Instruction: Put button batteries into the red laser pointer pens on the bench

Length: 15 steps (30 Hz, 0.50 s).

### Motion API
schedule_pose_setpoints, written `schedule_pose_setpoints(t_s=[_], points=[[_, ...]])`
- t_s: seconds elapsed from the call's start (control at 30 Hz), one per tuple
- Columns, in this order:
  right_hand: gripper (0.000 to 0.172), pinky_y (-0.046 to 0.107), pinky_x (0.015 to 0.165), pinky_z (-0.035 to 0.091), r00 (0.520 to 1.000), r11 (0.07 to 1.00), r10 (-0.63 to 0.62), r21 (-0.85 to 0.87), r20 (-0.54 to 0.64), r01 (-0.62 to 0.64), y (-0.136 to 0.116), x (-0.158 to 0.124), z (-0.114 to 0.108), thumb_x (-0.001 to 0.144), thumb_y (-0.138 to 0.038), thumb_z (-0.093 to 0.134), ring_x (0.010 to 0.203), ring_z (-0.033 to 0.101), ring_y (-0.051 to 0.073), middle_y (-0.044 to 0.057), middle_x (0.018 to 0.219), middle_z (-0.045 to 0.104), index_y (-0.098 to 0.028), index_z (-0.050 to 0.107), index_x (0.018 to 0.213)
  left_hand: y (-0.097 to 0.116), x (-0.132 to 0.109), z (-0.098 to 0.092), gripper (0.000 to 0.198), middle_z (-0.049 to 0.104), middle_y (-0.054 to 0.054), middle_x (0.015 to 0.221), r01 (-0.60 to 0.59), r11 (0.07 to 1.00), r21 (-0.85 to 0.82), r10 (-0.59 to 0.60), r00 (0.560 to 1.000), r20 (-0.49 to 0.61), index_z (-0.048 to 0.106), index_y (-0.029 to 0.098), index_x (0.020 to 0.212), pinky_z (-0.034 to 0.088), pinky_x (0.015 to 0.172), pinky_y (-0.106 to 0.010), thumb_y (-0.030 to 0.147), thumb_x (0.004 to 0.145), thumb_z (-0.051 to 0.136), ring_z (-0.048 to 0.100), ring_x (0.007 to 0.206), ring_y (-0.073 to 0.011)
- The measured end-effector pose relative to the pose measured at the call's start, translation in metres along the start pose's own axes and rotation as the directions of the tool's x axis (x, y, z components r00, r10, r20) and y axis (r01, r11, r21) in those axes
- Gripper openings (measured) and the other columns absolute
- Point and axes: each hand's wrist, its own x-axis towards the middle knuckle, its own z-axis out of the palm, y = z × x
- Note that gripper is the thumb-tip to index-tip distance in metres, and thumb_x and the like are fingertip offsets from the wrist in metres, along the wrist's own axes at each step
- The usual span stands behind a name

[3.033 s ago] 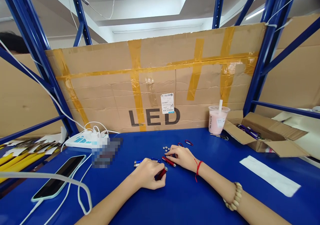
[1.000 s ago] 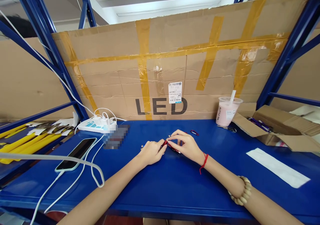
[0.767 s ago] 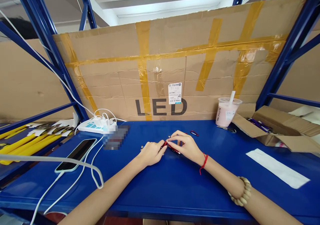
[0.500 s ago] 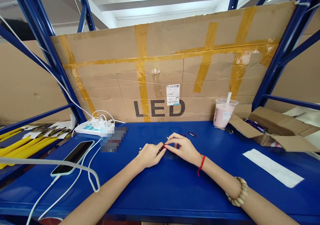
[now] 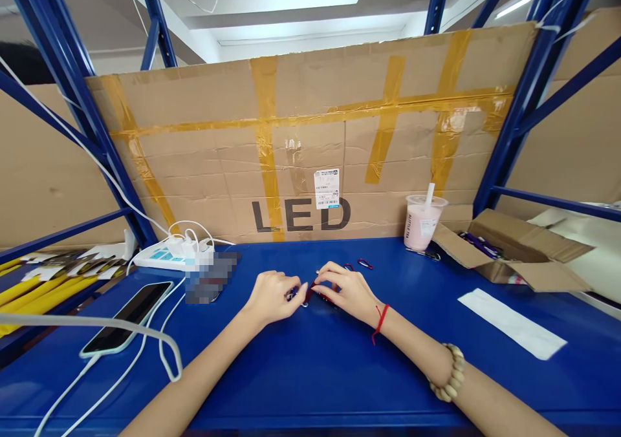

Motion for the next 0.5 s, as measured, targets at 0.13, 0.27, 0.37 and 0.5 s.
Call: schedule_pose_setpoints(t_s=[0.13,0.27,0.37,0.5], points=[[0.026,0.014,0.052,0.032,0.995,0.992,-0.074,-0.111,-0.065,0.066,0.004,0.0,0.0,0.086,-0.04,0.045,0.056,0.049,-0.001,-0.004,0.091,0.059,-0.023,0.064,0.084,-0.001,0.002,-0.011,0.037,0.049,0.003,0.042,-0.017,1.0,-0.013,0.015,0.989,-0.144,0.051,0.016,0.05,0.029,0.048,-0.021,0.026,0.085,0.041,0.043,0.04,-0.0067],[0.024,0.014,0.054,0.032,0.985,0.979,-0.121,-0.178,-0.122,0.098,0.002,-0.001,-0.001,0.089,-0.035,0.042,0.067,0.054,0.001,-0.002,0.093,0.059,-0.022,0.061,0.088,0.0,0.0,-0.009,0.018,0.055,0.005,0.048,-0.188,0.982,-0.029,0.177,0.958,-0.226,0.058,0.018,0.065,0.03,0.047,-0.022,0.018,0.08,0.048,0.045,0.041,-0.0065],[0.025,0.014,0.052,0.031,0.988,0.981,-0.117,-0.165,-0.102,0.099,-0.003,-0.001,-0.003,0.09,-0.036,0.04,0.063,0.052,0.001,-0.002,0.091,0.059,-0.019,0.058,0.088,0.009,0.001,-0.017,0.015,0.055,0.004,0.049,-0.301,0.953,-0.042,0.268,0.897,-0.352,0.056,0.017,0.065,0.027,0.044,-0.024,0.013,0.076,0.046,0.042,0.04,-0.007],[0.023,0.016,0.049,0.03,0.984,0.979,-0.161,-0.137,-0.082,0.149,-0.006,-0.001,-0.005,0.09,-0.035,0.038,0.056,0.049,-0.001,-0.003,0.089,0.059,-0.019,0.055,0.088,0.034,-0.002,-0.052,0.023,0.05,0.003,0.044,-0.359,0.921,-0.15,0.254,0.848,-0.466,0.049,0.018,0.057,0.035,0.047,-0.027,0.011,0.076,0.039,0.039,0.039,-0.0079]])
